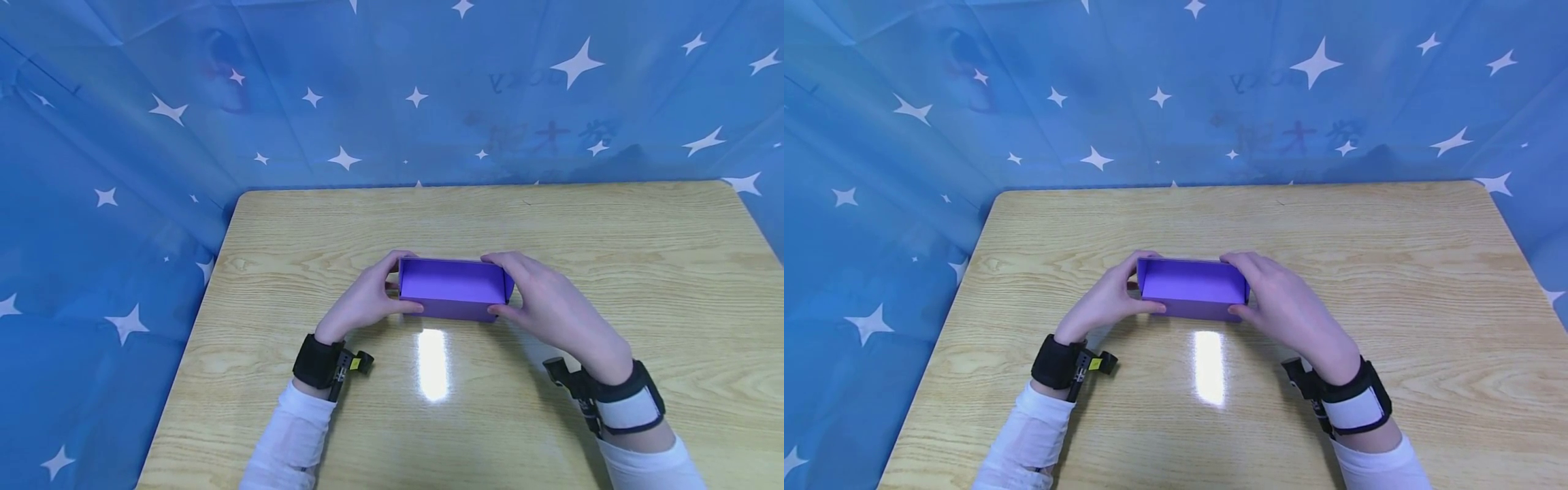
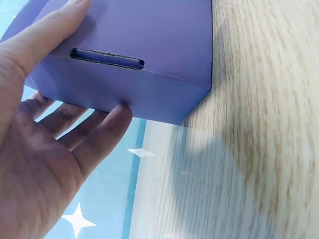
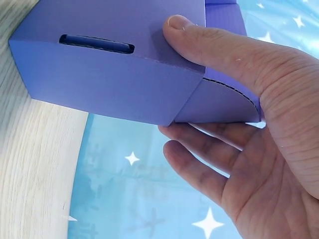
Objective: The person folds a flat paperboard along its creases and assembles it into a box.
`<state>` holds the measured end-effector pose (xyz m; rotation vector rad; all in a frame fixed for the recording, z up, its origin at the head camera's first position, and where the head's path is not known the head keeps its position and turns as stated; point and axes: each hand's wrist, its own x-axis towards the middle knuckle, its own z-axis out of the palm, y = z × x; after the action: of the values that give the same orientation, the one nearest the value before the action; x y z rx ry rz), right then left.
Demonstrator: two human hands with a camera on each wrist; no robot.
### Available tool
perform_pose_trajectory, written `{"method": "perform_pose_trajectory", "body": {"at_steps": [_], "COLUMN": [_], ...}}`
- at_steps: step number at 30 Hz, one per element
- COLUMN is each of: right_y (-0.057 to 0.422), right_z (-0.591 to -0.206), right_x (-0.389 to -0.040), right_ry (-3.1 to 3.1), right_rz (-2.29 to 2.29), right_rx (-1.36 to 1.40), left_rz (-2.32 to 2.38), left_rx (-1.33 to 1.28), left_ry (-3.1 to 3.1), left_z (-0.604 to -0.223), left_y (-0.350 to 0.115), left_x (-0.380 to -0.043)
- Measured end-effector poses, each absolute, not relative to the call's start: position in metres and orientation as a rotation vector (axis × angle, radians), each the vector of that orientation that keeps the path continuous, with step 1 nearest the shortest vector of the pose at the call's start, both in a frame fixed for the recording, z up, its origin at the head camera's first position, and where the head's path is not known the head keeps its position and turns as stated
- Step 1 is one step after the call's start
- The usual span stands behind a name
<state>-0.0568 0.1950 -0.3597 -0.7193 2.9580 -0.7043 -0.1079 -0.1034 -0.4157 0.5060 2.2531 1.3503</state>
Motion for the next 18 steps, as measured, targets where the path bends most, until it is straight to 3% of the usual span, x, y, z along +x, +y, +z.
{"method": "perform_pose_trajectory", "body": {"at_steps": [18], "right_y": [0.1949], "right_z": [-0.3641], "right_x": [-0.0536], "right_ry": [3.035], "right_rz": [-0.677], "right_rx": [-0.785], "left_rz": [1.341], "left_rx": [0.518], "left_ry": [2.272], "left_z": [-0.4156], "left_y": [-0.1035], "left_x": [-0.108]}}
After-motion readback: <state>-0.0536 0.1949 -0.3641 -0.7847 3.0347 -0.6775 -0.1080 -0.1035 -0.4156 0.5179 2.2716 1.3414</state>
